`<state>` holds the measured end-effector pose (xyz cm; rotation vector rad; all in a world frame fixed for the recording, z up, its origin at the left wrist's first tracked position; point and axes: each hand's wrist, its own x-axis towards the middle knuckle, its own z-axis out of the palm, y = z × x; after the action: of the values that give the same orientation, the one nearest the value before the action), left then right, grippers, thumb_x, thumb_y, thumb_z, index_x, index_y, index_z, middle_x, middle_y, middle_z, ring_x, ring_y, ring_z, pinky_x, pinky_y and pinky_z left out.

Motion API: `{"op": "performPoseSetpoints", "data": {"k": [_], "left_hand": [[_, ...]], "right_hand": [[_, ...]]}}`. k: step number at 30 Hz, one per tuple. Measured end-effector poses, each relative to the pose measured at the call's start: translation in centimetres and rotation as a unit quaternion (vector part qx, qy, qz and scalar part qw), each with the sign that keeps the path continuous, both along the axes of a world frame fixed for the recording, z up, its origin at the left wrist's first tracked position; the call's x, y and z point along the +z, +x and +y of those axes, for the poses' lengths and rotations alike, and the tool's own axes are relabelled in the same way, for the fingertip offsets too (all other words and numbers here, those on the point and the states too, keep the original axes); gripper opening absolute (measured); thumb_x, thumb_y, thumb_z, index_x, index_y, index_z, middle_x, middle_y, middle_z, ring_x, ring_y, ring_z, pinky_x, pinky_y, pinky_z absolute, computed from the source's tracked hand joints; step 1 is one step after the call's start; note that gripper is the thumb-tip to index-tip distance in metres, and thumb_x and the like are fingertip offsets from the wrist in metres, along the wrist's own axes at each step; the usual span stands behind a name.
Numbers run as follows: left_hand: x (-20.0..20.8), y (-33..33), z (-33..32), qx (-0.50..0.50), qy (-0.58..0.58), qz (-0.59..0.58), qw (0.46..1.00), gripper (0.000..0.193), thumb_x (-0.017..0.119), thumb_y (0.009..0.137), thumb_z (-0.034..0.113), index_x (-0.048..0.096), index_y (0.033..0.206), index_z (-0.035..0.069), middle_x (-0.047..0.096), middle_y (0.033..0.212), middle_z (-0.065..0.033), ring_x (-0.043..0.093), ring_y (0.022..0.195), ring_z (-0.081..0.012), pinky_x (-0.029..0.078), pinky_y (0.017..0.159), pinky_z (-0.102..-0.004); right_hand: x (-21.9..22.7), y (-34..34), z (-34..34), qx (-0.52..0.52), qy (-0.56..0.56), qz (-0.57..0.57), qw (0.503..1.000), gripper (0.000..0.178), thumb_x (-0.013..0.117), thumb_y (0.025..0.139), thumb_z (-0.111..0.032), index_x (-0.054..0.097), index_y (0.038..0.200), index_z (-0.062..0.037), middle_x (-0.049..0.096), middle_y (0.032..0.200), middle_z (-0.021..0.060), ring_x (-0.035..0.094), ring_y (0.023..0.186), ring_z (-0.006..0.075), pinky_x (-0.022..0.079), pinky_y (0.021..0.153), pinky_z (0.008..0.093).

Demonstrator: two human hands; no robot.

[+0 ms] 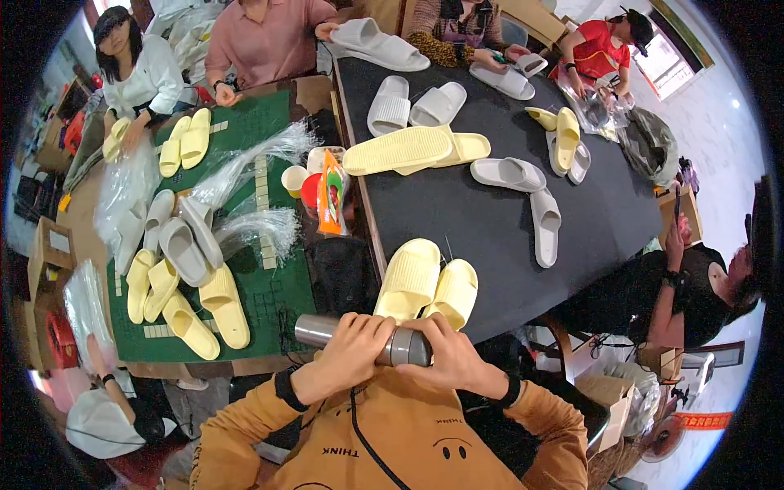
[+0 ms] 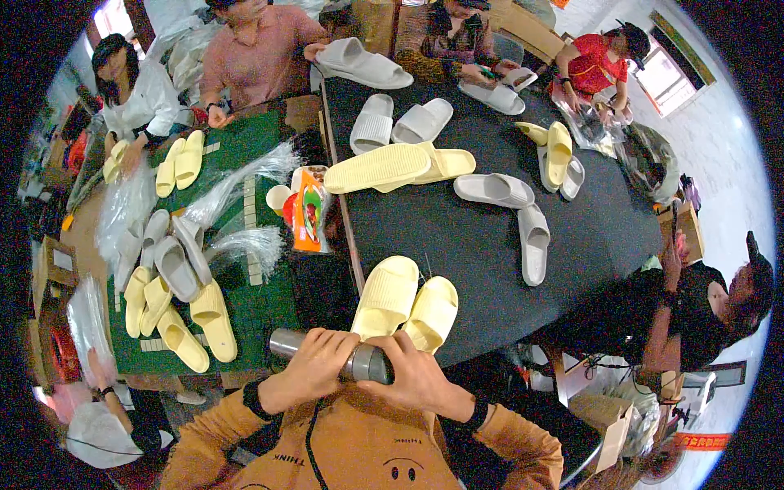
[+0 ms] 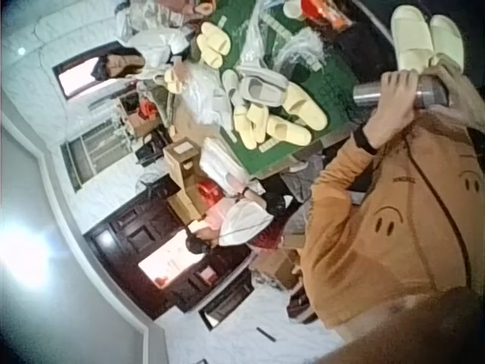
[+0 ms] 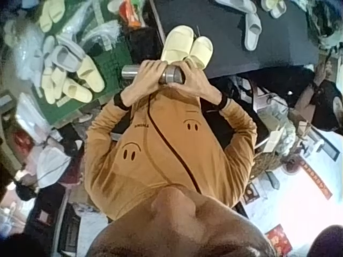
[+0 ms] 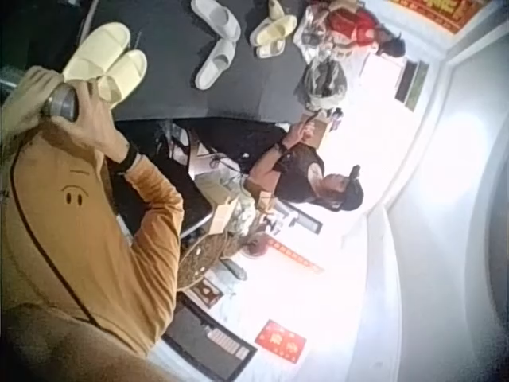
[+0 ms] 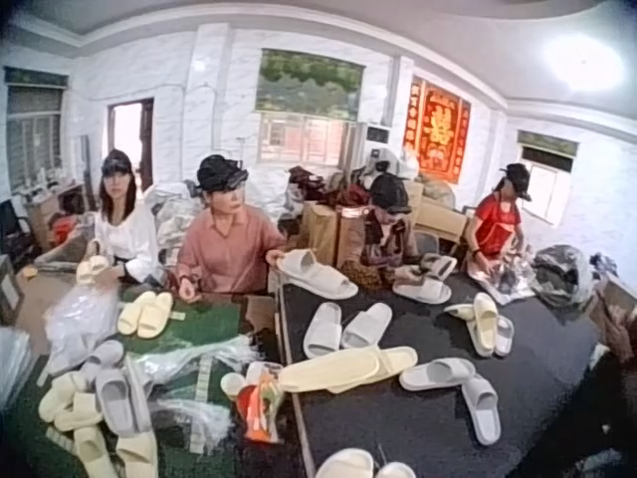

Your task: Manually assembling and inspecting slippers by attaching straps to soles and trimming materials.

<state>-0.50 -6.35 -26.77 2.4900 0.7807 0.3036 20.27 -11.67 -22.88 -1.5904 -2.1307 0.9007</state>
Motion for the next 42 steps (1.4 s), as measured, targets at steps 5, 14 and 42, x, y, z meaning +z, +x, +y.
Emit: {"op": "performPoseSetpoints", "data": {"k": [5,14,42], "left_hand": [[0.3,0.8,-0.5,-0.007,0.079,0.033,0.996,0.063,0.069,0.056,0.003,0.050,0.116,0.000,0.057,0.107,-0.0116,0.054,0.100,-0.0278,0.038,0.085,-0.0395],[0.8,0.6,1.1,-0.035,0.155,-0.023,0.987,0.037,0.058,0.075,0.012,0.054,0.111,0.004,0.055,0.096,-0.0104,0.053,0.092,-0.0262,0.040,0.085,-0.0393],[-10.0,-4.2,14.1,0.382,-0.184,-0.366,0.828,0.043,0.080,0.070,0.006,0.058,0.107,0.001,0.063,0.102,-0.0065,0.059,0.092,-0.0158,0.046,0.084,-0.0304]], "right_hand": [[-5.0,1.2,-0.7,-0.147,-0.289,0.262,0.909,0.056,0.055,0.090,-0.048,0.048,0.120,-0.0008,0.061,0.100,0.0182,0.064,0.087,0.0290,0.053,0.072,0.0348],[-5.8,0.3,-1.7,-0.203,-0.559,0.532,0.603,0.053,0.036,0.096,-0.054,0.053,0.114,-0.0061,0.064,0.091,0.0139,0.064,0.069,0.0215,0.049,0.055,0.0289],[-4.5,0.2,-3.4,-0.296,-0.368,0.592,0.653,0.028,0.044,0.100,-0.021,0.055,0.117,-0.0015,0.058,0.097,0.0041,0.054,0.086,0.0100,0.046,0.080,0.0245]]}}
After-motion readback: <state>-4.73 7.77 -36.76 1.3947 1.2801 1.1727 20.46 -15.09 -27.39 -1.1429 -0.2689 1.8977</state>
